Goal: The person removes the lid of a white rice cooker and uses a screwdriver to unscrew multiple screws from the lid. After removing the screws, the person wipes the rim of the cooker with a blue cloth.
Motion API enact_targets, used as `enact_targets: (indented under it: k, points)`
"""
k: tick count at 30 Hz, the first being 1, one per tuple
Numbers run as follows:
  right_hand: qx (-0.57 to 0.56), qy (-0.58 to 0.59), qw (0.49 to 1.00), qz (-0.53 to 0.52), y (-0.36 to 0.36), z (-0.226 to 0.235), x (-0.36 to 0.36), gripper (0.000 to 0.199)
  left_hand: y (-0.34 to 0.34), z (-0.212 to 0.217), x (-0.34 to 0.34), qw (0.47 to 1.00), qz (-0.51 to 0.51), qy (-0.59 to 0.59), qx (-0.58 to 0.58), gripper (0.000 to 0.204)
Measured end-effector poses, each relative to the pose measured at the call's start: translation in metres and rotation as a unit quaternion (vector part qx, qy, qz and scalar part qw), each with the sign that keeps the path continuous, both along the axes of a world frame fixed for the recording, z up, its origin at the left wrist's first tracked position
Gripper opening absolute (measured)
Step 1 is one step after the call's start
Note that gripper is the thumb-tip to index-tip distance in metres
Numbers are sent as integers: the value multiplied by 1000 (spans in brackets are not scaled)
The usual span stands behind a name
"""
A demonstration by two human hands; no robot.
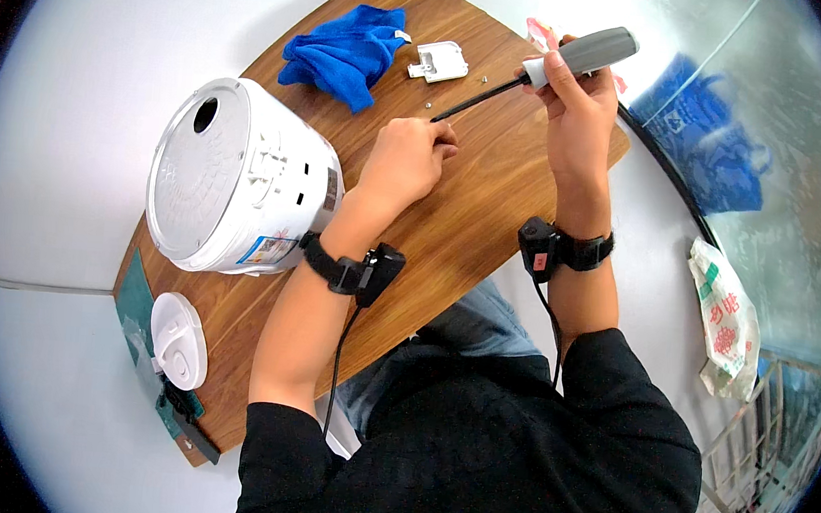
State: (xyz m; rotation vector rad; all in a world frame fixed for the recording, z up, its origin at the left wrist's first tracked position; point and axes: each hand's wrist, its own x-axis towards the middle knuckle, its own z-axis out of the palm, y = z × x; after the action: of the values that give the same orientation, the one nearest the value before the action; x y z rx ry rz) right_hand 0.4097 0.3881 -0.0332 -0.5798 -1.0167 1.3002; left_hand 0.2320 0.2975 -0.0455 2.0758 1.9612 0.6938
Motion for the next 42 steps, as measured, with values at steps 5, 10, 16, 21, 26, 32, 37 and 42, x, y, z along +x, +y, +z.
enact_targets:
  k: [5,10,16,21,26,32,37,42]
  points:
    - [-27,18,999,7,7,-10,3,32,18,-20,-1,998,-39,15,41,11]
    - [-33,22,999,21,15,-17,4,32,28,-23,8,999,-12,35,0,14]
    - [-46,44,997,40,19,-20,5,46,35,-27,8,997,-18,73,12,15]
    - [-36,29,999,24,18,-14,6,32,30,-27,10,998,-3,63,14,15]
    - [-25,52,997,50,19,-13,6,43,-6,19,12,999,13,15,-44,30]
    - [-4,63,995,76,4,4,-6,38,-109,91,-3,995,-46,-93,-1,34]
    - [63,-33,992,107,-17,16,-27,34,-195,128,-56,985,-81,-109,110,39]
    - [104,-14,977,188,-56,56,-69,38,-251,140,-113,966,143,43,212,55]
